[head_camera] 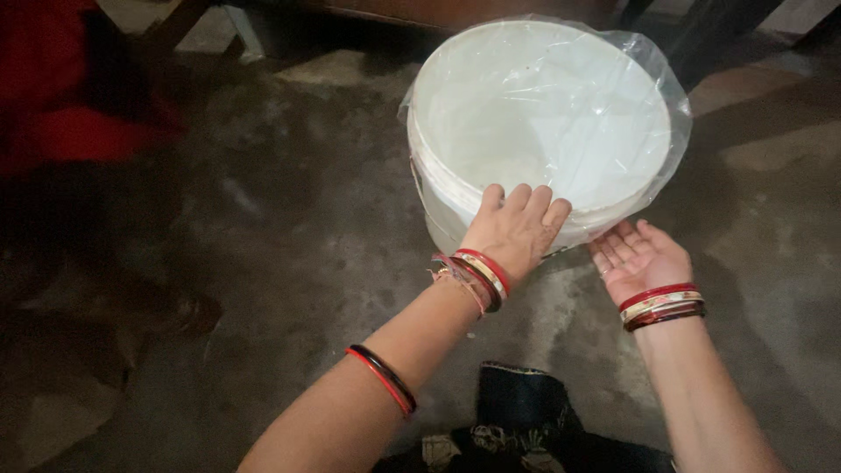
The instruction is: The person places a clear plastic bag into a white bucket and repeatedly adjusts the bag along the rim and inside to fit it. The person then lifts the bucket and moves it toward a door.
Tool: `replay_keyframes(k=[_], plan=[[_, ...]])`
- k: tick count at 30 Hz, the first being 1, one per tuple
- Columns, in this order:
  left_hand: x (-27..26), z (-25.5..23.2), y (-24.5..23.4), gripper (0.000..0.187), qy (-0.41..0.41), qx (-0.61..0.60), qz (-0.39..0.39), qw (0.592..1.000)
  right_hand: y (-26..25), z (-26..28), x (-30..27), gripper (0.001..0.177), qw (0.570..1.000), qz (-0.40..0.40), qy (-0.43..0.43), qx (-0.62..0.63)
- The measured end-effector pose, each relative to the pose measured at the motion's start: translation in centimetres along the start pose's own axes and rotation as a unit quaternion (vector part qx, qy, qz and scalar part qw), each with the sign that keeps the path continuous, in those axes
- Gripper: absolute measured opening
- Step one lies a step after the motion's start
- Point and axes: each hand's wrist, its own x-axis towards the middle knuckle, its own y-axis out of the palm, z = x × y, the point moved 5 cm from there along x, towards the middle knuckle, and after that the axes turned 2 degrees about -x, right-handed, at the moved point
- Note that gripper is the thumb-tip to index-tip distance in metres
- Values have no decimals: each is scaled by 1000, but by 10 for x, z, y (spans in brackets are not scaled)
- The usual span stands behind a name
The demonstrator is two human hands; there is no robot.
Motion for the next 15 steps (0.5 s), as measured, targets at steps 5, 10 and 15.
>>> replay_keyframes(k=[5,10,15], plan=[[1,4,0,32,4,-1,27,1000,11,-5,-5,40,998,9,28,56],[-7,12,-3,35,28,-3,12,1000,15,-19,-12,33,997,3,45,55],[-7,19,-3,30,30,-12,25,999,11,-25,-12,23,998,19,59,22]])
